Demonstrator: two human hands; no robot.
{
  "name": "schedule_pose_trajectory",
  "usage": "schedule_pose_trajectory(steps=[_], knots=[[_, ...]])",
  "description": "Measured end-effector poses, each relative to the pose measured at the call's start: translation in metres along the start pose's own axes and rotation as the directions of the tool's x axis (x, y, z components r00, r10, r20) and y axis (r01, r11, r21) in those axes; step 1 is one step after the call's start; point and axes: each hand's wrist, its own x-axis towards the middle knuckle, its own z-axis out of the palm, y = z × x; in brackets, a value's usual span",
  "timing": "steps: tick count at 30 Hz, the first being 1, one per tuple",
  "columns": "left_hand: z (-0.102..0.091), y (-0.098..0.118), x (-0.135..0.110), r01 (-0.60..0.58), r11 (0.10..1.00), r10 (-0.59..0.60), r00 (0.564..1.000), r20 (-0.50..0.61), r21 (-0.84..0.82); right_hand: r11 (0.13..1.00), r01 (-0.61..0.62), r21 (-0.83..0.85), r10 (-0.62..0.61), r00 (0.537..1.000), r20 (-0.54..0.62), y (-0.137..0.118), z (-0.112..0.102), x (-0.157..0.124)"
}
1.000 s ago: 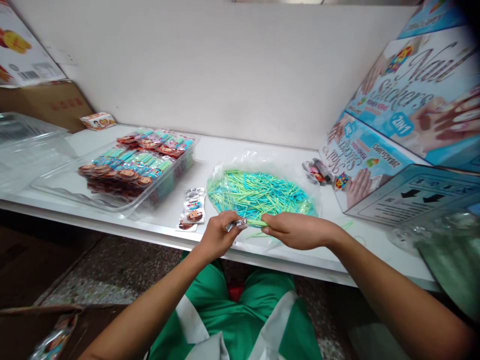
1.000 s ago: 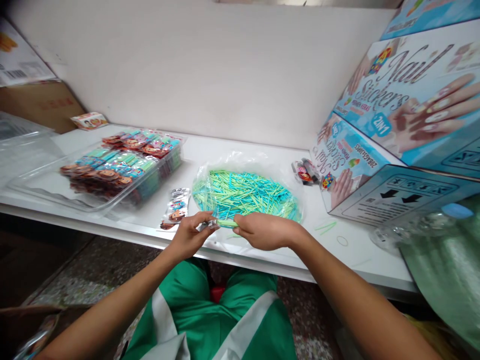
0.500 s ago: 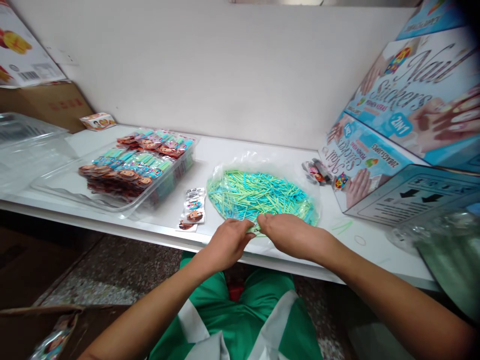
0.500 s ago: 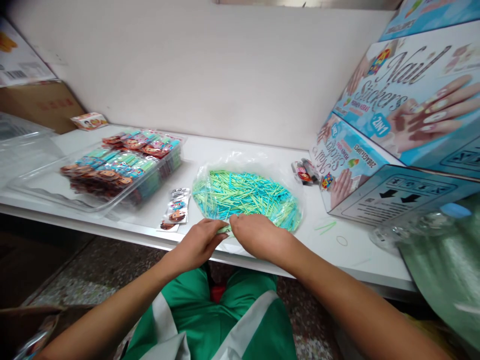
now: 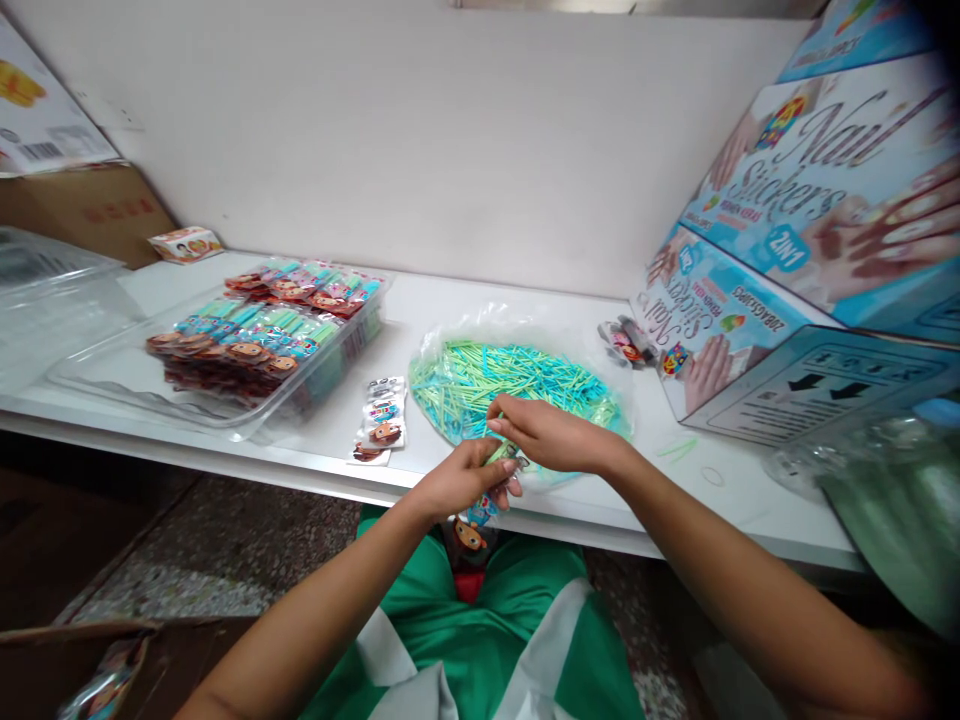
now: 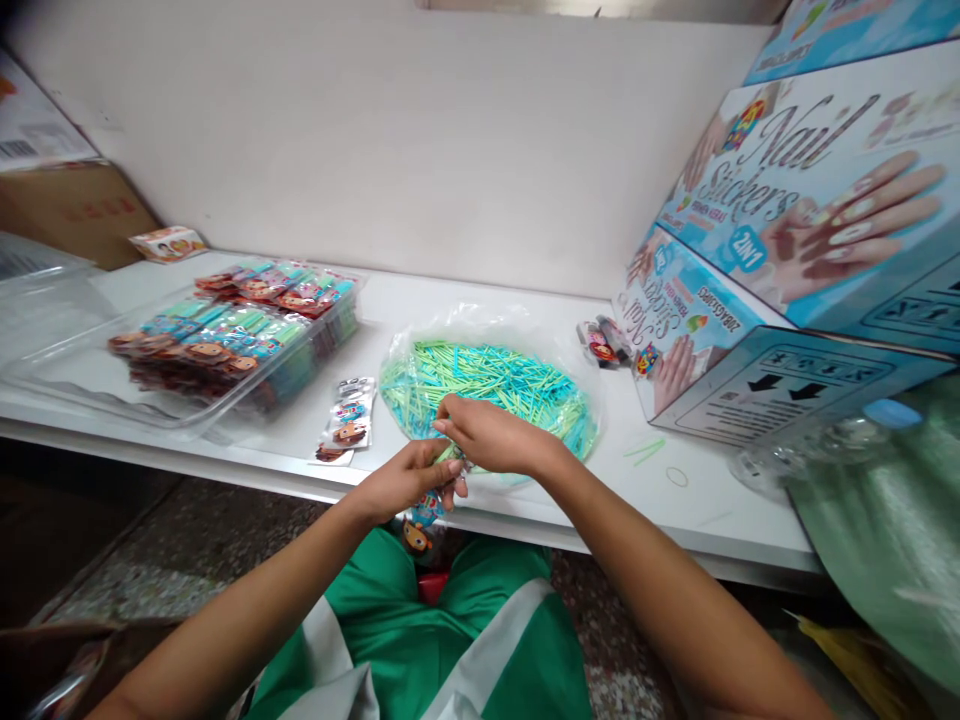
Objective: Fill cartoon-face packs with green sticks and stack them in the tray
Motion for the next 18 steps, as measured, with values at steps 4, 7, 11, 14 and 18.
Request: schedule_pose_trajectory(steps=[4,7,11,14,18], knots=[[0.0,-0.002,0.002,-0.002,0.985,-0.016,0.995,-0.1,-0.175,0.977,-0.042,0.21,0.069,0.99,-0.122,0.005,0.007,0.004],[-0.002,-0.003,0.0,-0.028,0.956,-0.023,0.985,-0.169,-0.292,0.904,-0.049,0.425,0.12,0.983,-0.141,0.015,0.012,0.001],[-0.002,-0.006,-0.004,-0.027,0.934,-0.035,0.985,-0.168,-0.356,0.817,-0.019,0.576,0.123,0.982,-0.144,0.025,0.024,-0.005],[0.0,-0.006,-0.005,-0.024,0.921,-0.041,0.986,-0.16,-0.388,0.777,-0.015,0.63,0.139,0.979,-0.148,0.027,0.029,-0.007],[0.004,-0.005,-0.006,-0.035,0.916,-0.036,0.985,-0.168,-0.4,0.756,-0.021,0.654,0.162,0.974,-0.156,0.027,0.03,-0.008]])
